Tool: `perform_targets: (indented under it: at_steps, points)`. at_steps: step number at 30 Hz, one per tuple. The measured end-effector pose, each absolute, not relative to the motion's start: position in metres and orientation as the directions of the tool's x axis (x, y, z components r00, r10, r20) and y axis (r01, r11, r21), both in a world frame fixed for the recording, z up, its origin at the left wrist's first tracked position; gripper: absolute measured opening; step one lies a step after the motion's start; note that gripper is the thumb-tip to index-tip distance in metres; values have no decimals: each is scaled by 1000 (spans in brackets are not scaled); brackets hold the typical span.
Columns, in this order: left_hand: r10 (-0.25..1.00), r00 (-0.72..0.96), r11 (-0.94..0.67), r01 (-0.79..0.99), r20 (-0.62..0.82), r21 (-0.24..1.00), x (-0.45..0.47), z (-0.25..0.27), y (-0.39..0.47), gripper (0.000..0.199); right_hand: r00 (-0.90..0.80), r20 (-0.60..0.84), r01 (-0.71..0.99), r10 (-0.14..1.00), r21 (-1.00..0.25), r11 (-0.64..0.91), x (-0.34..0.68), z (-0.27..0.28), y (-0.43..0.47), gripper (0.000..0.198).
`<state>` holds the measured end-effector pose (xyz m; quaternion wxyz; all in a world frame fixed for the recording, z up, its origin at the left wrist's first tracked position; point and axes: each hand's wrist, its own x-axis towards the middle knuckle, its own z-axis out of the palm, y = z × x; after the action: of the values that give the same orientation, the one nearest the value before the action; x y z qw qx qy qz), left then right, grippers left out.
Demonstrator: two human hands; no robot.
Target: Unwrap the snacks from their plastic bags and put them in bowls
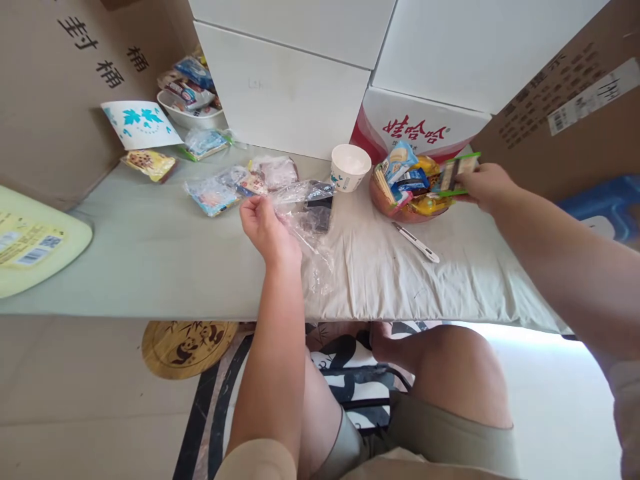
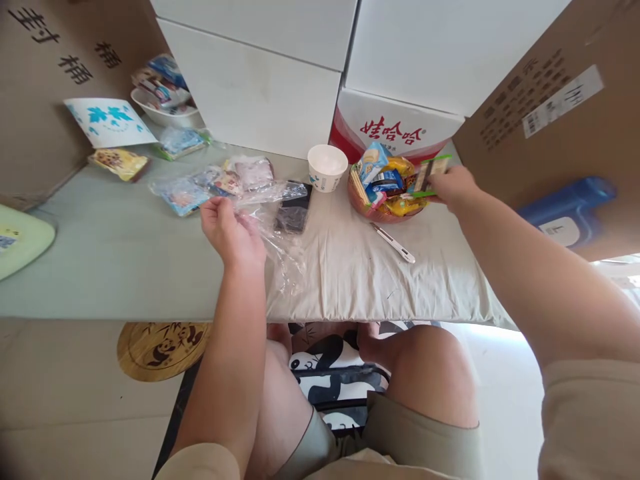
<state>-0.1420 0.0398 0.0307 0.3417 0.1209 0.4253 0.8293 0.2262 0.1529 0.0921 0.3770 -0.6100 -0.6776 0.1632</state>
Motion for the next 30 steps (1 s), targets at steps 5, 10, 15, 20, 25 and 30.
perform_targets:
  at_steps: [5,10,15,20,25,30]
  points:
    - [861,-487,-249,-657,-148,712,-134,36,39,29,238,297,866,925,-496,-64,208,112,145,43]
    - [959,-269,-133,-702,-87,700,-130,30,35,32,27,271,680,962,-710,181,162,95,70,28]
    - [971,-238,-158,-694,-17,702,-105,18,30,29,-167,-132,197,977,-975,-98,89,21,-3,74]
    - [971,-229,-115,-697,-68,707,-86,12,29,29,-192,-353,-111,916,-919,-378,72,10,-10,71]
    - [960,-157,51,-714,-231,698,-99,20,27,16,-61,-141,41,988,-990,-138,116,19,4,8]
    - [956,65,283,-448,-285,848,-96,20,17,36,38,-52,38,998,-998,-53,147,22,1,10]
